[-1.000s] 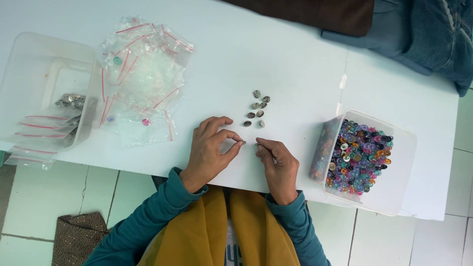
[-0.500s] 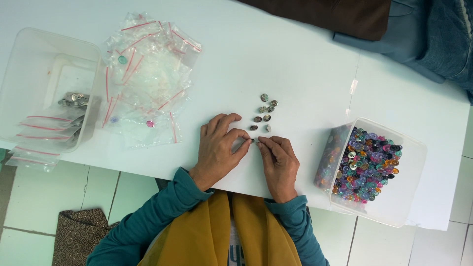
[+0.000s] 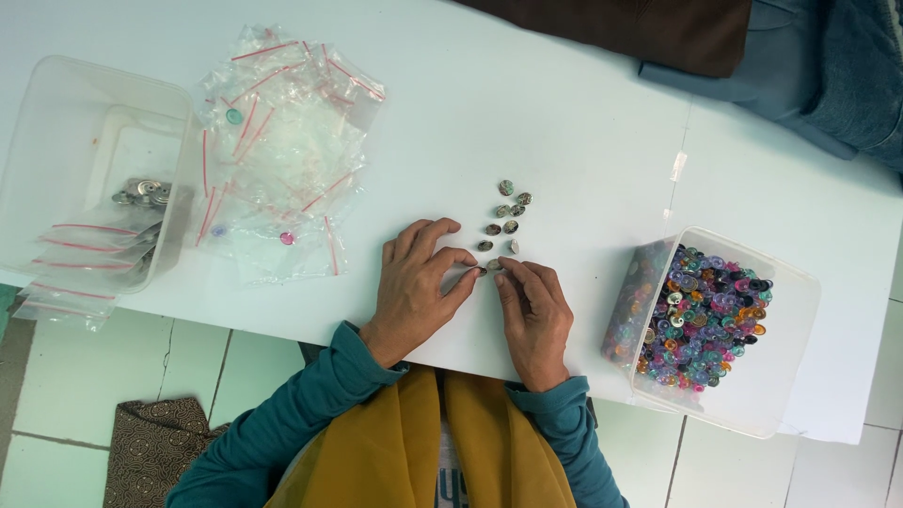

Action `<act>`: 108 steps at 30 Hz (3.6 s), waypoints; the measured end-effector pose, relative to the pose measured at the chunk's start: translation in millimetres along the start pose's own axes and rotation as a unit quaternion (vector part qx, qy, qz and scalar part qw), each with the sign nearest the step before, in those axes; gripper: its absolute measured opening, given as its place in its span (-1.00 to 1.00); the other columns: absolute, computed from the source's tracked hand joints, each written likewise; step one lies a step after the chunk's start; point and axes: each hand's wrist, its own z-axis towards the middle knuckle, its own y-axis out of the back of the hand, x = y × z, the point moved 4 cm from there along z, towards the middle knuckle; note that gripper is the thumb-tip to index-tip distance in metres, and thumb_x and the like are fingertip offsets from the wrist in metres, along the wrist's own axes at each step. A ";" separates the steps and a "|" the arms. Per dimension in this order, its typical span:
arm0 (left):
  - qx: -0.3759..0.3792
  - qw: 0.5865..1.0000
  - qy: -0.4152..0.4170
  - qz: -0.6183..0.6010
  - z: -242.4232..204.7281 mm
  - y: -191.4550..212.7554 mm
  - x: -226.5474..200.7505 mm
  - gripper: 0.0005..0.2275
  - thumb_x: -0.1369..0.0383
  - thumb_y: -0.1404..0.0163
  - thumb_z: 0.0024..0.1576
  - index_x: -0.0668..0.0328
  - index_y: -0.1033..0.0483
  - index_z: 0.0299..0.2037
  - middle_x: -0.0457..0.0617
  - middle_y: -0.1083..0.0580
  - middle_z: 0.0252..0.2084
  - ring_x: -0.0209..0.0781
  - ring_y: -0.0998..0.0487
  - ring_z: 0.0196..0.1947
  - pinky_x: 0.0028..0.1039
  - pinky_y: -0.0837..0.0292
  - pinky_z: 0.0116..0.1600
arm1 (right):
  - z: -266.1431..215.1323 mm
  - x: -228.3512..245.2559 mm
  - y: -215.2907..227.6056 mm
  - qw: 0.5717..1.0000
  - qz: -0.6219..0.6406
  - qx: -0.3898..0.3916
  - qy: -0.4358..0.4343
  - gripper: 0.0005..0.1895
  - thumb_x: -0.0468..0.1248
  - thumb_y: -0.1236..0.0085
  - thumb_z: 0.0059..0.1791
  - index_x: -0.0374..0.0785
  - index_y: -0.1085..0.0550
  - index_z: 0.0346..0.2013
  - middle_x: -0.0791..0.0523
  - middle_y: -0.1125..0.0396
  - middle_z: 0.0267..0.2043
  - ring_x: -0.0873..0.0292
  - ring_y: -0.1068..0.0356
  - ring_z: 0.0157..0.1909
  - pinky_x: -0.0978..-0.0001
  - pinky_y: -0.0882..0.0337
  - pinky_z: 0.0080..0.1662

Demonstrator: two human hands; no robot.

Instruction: Sorting and bagging buttons from a large container into small plastic bags

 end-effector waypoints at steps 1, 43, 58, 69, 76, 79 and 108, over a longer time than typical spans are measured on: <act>-0.001 1.000 0.000 0.000 0.2 0.2 -0.3 -0.90 0.25 -0.16 0.13 -0.02 -0.59 -0.23 -0.06 -0.36 0.14 0.09 -0.30 0.23 -0.08 -0.20 0.12 | -0.3 0.1 -0.2 1.000 0.000 0.000 0.000 -0.80 -0.40 -0.16 0.08 -0.38 -0.58 -0.02 -0.04 -0.39 -0.25 0.00 -0.51 -0.21 0.24 -0.54 -0.24; -0.186 0.979 0.076 0.032 -71.3 113.2 72.0 -0.94 0.32 -0.13 0.16 -0.01 -0.56 -0.22 -0.09 -0.47 0.05 0.04 -0.48 0.12 -0.14 -0.34 0.07 | 104.3 120.0 -210.7 0.913 -0.244 0.128 0.302 -0.41 -0.01 -0.41 -0.14 -0.12 -0.50 0.11 0.11 -0.20 0.01 0.01 -0.23 0.02 0.14 -0.40 -0.10; -0.197 0.973 0.078 -0.089 -31.6 143.8 47.4 -0.80 0.23 -0.10 0.21 0.03 -0.54 -0.03 -0.03 -0.52 0.01 0.04 -0.54 0.09 -0.23 -0.38 0.09 | 86.0 127.3 -71.6 0.977 0.143 0.138 0.071 -0.87 -0.19 -0.32 0.00 -0.17 -0.63 -0.25 0.11 -0.49 -0.27 0.19 -0.38 -0.25 0.36 -0.41 -0.17; -0.135 0.938 -0.050 -0.315 54.3 119.1 -35.7 -0.90 0.41 -0.13 0.20 0.21 -0.65 -0.13 0.10 -0.62 -0.15 0.01 -0.66 -0.10 -0.33 -0.46 -0.04 | 72.6 68.4 -12.9 0.951 0.290 0.076 -0.069 -0.78 -0.28 -0.26 0.02 -0.38 -0.58 -0.13 0.07 -0.43 -0.32 0.26 -0.32 -0.22 0.40 -0.38 -0.14; -0.222 0.957 -0.175 -0.061 93.2 73.1 -18.0 -0.90 0.37 -0.23 0.08 -0.03 -0.55 -0.31 -0.29 -0.55 -0.25 -0.26 -0.58 -0.23 -0.43 -0.36 -0.05 | 85.7 45.6 19.0 0.991 0.115 -0.034 0.064 -0.70 -0.28 -0.15 0.13 -0.34 -0.46 0.12 -0.04 -0.37 -0.11 0.10 -0.34 -0.14 0.22 -0.40 -0.14; -0.246 0.952 -0.182 0.000 98.1 53.5 -4.0 -0.87 0.38 -0.26 0.05 -0.02 -0.54 -0.33 -0.28 -0.52 -0.25 -0.25 -0.57 -0.22 -0.38 -0.35 -0.05 | 82.7 43.3 19.2 0.989 0.103 -0.057 0.086 -0.72 -0.28 -0.16 0.12 -0.30 -0.49 0.10 -0.01 -0.36 -0.10 0.11 -0.34 -0.16 0.26 -0.38 -0.14; -0.003 0.987 -0.155 -0.043 92.0 31.9 4.3 -0.45 0.13 -0.32 -0.04 -0.11 -0.43 0.18 -0.06 -0.26 0.36 0.19 -0.01 0.49 0.27 0.25 0.43 | 81.6 25.0 -3.0 0.976 -0.029 -0.023 0.215 -0.91 -0.26 -0.22 0.05 -0.21 -0.58 -0.26 -0.02 -0.29 0.02 -0.05 -0.28 -0.05 0.17 -0.34 -0.17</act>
